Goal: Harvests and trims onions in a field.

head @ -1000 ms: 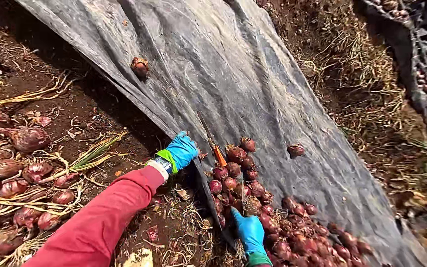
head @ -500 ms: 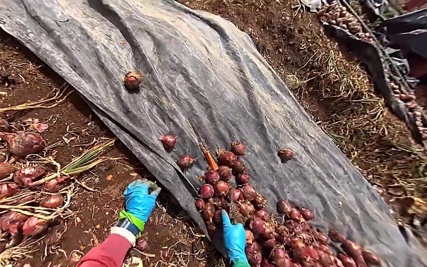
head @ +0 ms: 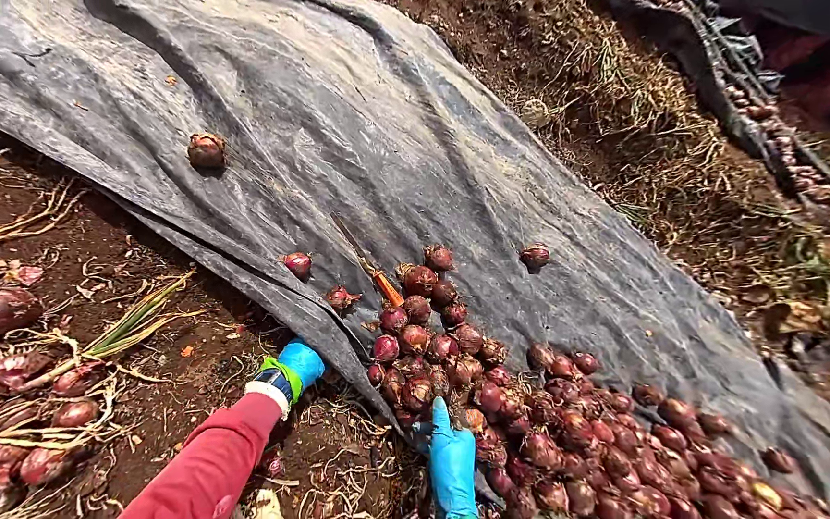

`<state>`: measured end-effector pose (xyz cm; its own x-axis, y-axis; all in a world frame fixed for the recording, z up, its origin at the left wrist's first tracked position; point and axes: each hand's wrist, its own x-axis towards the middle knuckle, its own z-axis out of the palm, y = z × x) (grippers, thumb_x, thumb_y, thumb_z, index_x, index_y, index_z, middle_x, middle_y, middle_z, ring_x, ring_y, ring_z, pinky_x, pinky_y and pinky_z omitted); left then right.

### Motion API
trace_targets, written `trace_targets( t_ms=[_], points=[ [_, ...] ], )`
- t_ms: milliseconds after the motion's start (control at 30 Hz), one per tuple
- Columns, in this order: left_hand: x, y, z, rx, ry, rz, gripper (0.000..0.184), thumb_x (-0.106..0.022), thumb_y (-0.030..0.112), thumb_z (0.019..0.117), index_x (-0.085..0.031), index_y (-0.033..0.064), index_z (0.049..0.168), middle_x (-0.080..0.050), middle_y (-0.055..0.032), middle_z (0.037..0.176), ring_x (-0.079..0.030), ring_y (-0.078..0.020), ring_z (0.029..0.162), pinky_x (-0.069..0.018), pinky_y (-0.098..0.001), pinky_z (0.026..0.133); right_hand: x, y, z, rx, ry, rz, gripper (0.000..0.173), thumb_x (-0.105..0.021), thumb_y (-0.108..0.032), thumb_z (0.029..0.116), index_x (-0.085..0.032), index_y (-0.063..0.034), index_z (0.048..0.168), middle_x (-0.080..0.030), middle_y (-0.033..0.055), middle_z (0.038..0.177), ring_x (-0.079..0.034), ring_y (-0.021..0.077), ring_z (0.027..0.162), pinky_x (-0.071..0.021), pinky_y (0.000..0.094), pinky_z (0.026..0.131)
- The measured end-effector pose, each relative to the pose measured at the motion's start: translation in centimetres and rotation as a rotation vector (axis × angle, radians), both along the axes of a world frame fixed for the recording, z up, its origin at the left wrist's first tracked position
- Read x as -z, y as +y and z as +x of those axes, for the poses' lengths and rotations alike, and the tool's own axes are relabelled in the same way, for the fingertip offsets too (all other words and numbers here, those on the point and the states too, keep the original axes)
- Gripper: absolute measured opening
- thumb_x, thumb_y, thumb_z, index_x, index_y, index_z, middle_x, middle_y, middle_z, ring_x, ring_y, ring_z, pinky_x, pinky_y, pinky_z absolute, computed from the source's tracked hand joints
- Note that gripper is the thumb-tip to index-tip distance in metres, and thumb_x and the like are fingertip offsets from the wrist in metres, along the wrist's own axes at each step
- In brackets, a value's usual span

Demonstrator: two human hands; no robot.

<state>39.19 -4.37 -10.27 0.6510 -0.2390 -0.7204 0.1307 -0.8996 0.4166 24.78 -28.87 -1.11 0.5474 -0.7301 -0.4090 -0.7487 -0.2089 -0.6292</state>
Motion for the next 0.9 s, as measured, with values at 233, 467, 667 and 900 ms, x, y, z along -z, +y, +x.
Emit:
trace_targets(
  t_ms=[233, 467, 667, 900],
  points=[
    [-4.5, 6.8, -5.8, -0.271, 0.022, -0.229, 0.069, -0.086, 0.060, 0.0699, -0.070, 0.0224, 0.125, -0.075, -0.0003, 0.113, -0.071, -0.0166, 0.109, -0.0571, -0.0483, 0.100, -1.5, 3.8, -1.6, -0.028, -0.169, 0.417, 0.064, -0.036, -0.048, 0.1106, -0.068, 0.0028, 0.087, -0.068, 0.0150, 0.066, -0.068, 0.0268, 0.054, -0.0619, 0.0437, 0.054],
    [-14.1, 9.1, -6.8, 0.093, -0.097, -0.366, 0.066, -0.071, 0.073, 0.0815, -0.073, 0.0096, 0.097, -0.071, -0.0090, 0.088, -0.069, -0.0254, 0.085, -0.0568, -0.0520, 0.080, -3.0, 11.2, -0.4, -0.577, -0.121, 0.854, 0.083, -0.043, -0.087, 0.0854, -0.063, -0.0064, 0.090, -0.061, 0.0047, 0.061, -0.060, 0.0182, 0.046, -0.0561, 0.0354, 0.045],
    [-16.1, 11.2, -4.6, 0.033, -0.188, -0.118, 0.058, -0.079, 0.074, 0.0709, -0.075, 0.0225, 0.097, -0.074, 0.0015, 0.089, -0.071, -0.0181, 0.087, -0.0577, -0.0509, 0.082, -3.4, 10.5, 1.3, -0.695, 0.011, 0.745, 0.076, -0.033, -0.077, 0.0973, -0.061, -0.0085, 0.083, -0.055, 0.0043, 0.056, -0.057, 0.0189, 0.045, -0.0543, 0.0378, 0.045],
    [-17.4, 5.1, -3.1, 0.487, -0.052, -0.079, 0.031, -0.051, 0.036, 0.1049, -0.071, 0.0126, 0.105, -0.072, -0.0113, 0.106, -0.070, -0.0336, 0.102, -0.0539, -0.0609, 0.083, -2.5, 9.0, 3.5, -0.924, 0.184, 0.595, 0.084, -0.025, -0.084, 0.0929, -0.062, -0.0095, 0.079, -0.059, 0.0042, 0.062, -0.060, 0.0183, 0.052, -0.0538, 0.0397, 0.052]
  ],
)
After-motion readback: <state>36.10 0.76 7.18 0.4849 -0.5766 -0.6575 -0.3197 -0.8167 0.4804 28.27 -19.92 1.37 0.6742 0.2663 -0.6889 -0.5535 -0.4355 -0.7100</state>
